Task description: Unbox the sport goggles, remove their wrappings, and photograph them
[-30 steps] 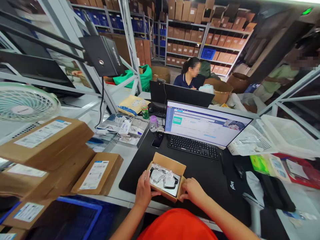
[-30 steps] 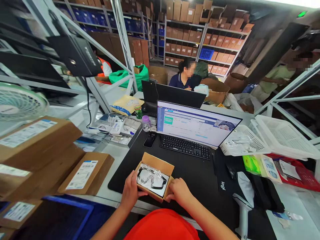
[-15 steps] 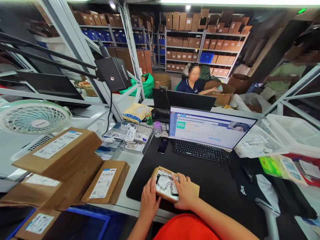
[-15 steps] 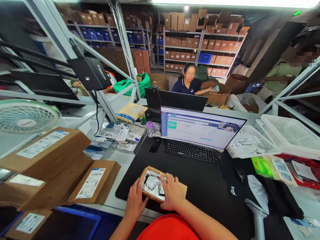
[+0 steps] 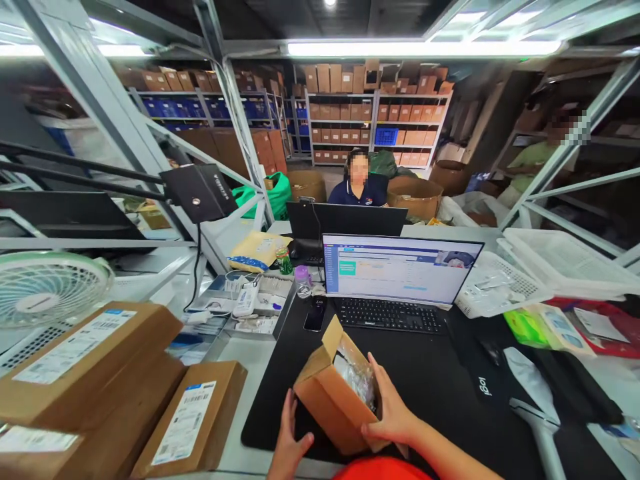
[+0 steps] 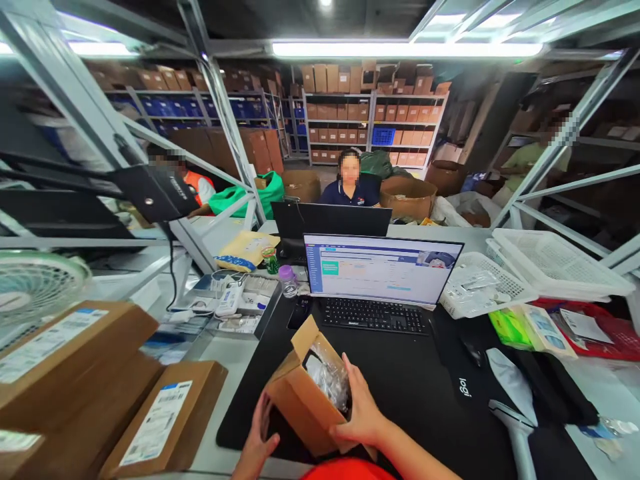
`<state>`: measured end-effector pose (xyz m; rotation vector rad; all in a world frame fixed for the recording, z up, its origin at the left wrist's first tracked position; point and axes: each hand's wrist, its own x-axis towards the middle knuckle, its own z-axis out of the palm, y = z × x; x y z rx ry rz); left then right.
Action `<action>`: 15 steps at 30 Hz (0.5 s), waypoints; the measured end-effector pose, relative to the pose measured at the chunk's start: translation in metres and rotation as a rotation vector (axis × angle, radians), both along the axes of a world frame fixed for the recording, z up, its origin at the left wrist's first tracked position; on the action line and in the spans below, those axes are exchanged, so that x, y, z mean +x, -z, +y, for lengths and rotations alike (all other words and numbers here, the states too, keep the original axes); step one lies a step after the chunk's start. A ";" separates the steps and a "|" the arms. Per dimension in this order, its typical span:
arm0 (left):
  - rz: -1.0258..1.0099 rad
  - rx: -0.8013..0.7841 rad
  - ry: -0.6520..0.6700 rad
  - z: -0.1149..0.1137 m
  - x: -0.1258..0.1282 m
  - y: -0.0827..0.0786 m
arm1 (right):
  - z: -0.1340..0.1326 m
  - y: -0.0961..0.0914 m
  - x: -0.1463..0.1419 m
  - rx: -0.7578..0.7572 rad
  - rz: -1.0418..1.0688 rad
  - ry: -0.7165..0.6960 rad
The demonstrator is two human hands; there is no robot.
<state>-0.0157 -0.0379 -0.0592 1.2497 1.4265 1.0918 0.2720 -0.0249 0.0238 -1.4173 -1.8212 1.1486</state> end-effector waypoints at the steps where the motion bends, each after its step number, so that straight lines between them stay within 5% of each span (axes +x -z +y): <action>1: -0.111 -0.077 0.060 0.001 0.006 0.001 | -0.001 -0.001 -0.002 -0.010 0.135 -0.002; 4: -0.294 -0.302 0.124 0.009 0.020 -0.013 | 0.000 -0.001 -0.013 -0.041 0.462 -0.017; 7: -0.235 -0.296 0.178 0.033 0.020 -0.045 | 0.008 0.006 -0.015 -0.098 0.629 -0.070; 11: 0.154 -0.046 0.321 0.072 0.022 -0.086 | 0.013 0.030 0.004 -0.307 0.606 -0.131; 15: 0.636 0.013 0.410 0.091 0.050 -0.107 | 0.013 0.060 0.020 -0.557 0.884 0.027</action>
